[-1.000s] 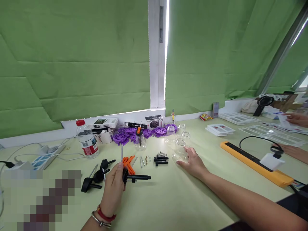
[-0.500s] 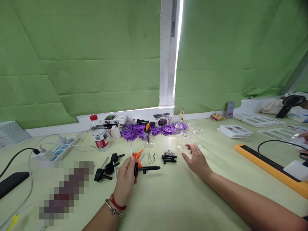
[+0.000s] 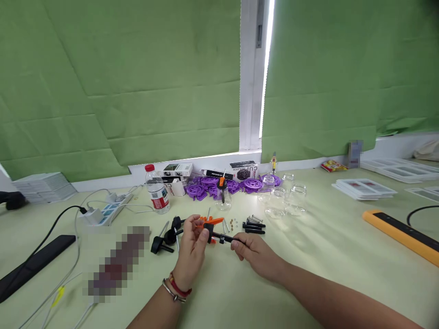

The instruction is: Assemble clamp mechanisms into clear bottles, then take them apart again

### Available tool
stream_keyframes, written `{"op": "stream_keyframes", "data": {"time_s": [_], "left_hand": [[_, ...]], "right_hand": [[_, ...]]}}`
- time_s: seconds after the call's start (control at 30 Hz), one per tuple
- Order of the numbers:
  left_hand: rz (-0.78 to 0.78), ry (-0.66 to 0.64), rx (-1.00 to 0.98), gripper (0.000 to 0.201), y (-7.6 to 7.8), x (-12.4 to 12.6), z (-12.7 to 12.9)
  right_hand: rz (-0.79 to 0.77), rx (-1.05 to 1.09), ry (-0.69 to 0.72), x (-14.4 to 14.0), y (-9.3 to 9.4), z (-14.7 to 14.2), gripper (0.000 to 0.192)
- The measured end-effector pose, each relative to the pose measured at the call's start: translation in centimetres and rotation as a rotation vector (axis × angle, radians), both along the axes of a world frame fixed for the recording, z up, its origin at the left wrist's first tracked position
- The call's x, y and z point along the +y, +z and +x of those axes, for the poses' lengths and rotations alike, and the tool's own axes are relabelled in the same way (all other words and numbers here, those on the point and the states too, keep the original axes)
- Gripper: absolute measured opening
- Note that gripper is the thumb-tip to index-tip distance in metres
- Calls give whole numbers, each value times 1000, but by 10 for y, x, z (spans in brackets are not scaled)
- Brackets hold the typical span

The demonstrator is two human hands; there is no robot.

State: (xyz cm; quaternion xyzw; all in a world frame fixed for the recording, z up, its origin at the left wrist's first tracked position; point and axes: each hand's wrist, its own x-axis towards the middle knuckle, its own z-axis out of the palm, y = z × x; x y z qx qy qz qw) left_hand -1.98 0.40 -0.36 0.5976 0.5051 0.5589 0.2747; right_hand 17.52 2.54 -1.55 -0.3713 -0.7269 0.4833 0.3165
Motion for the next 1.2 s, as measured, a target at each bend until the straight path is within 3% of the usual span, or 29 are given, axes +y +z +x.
{"op": "stream_keyframes", "data": {"time_s": [0.1, 0.2, 0.3, 0.47, 0.6, 0.8, 0.97, 1.2], "left_hand": [[196, -59, 200, 42, 3, -2, -4], [198, -234, 262, 37, 4, -5, -6], [121, -316, 225, 38, 3, -6, -4], [3, -288, 124, 45, 7, -9, 0], [-155, -368, 140, 44, 16, -13, 6], [-375, -347, 22, 41, 24, -12, 23], [-601, -305, -246, 38, 14, 2, 35], [-748, -343, -388, 31, -7, 23, 37]], "right_hand": [[-109, 82, 79, -4, 1, 5, 46], [-116, 66, 151, -6, 0, 10, 49], [-52, 33, 177, -5, -2, 15, 48], [39, -14, 231, -4, -2, 17, 38], [139, -35, 192, -5, 0, 16, 28], [123, -61, 169, -1, -2, 16, 29], [130, -114, 128, 12, -11, 18, 29], [69, -93, 73, 19, -16, 17, 19]]}}
